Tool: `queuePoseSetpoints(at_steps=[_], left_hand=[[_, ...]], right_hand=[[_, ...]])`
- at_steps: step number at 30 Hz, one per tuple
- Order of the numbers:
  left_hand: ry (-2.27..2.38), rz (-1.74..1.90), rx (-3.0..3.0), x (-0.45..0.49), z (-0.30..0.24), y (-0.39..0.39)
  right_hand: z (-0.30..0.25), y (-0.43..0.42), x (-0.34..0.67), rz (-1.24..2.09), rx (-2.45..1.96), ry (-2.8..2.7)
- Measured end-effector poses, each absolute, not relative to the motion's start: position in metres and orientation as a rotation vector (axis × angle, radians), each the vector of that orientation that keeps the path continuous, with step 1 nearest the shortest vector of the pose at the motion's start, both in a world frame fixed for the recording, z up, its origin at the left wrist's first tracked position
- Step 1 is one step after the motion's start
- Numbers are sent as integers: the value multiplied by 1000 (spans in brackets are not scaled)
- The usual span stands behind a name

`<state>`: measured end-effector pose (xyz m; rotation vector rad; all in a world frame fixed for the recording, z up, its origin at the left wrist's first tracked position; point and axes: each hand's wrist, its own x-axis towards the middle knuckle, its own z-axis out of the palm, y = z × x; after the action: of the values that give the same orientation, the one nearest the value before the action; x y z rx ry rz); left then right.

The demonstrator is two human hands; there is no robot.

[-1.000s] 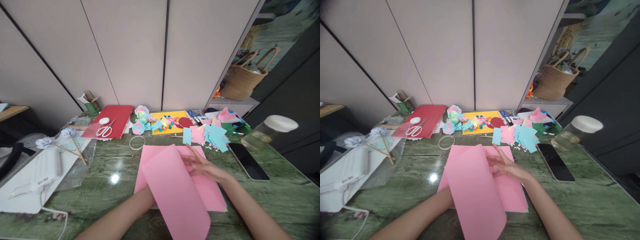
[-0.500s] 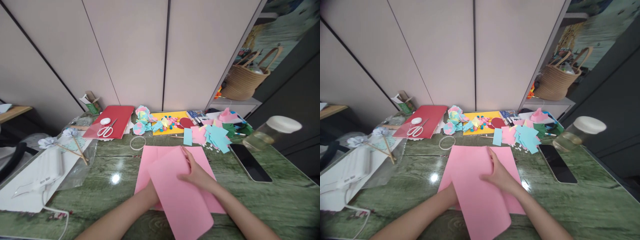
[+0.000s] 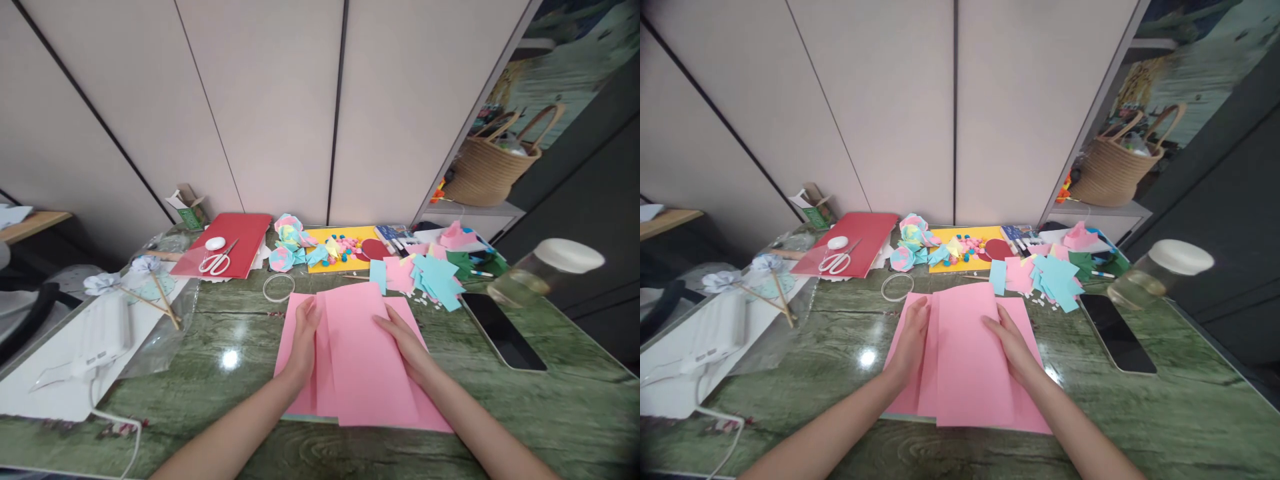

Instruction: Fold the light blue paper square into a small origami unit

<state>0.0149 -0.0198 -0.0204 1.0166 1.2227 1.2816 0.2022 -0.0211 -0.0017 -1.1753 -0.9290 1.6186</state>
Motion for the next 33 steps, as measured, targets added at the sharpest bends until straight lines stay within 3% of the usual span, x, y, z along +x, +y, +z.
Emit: queuePoseSetpoints(at_steps=[10, 23, 28, 31, 33], left_hand=[[1023, 1271, 796, 23, -8, -25], [1001, 1104, 962, 17, -13, -15], [1218, 1358, 1090, 0, -8, 1], [1270, 1388, 1217, -4, -3, 3], [1239, 1267, 1317, 1, 0, -3]], right_hand=[[-1, -22, 201, 1518, -1225, -1029], [0, -20, 205, 1657, -1166, -1025], [-1, -19, 209, 1685, -1178, -1055], [1, -15, 221, 1485, -1318, -1313], [5, -11, 235, 1150, -1508, -1538]])
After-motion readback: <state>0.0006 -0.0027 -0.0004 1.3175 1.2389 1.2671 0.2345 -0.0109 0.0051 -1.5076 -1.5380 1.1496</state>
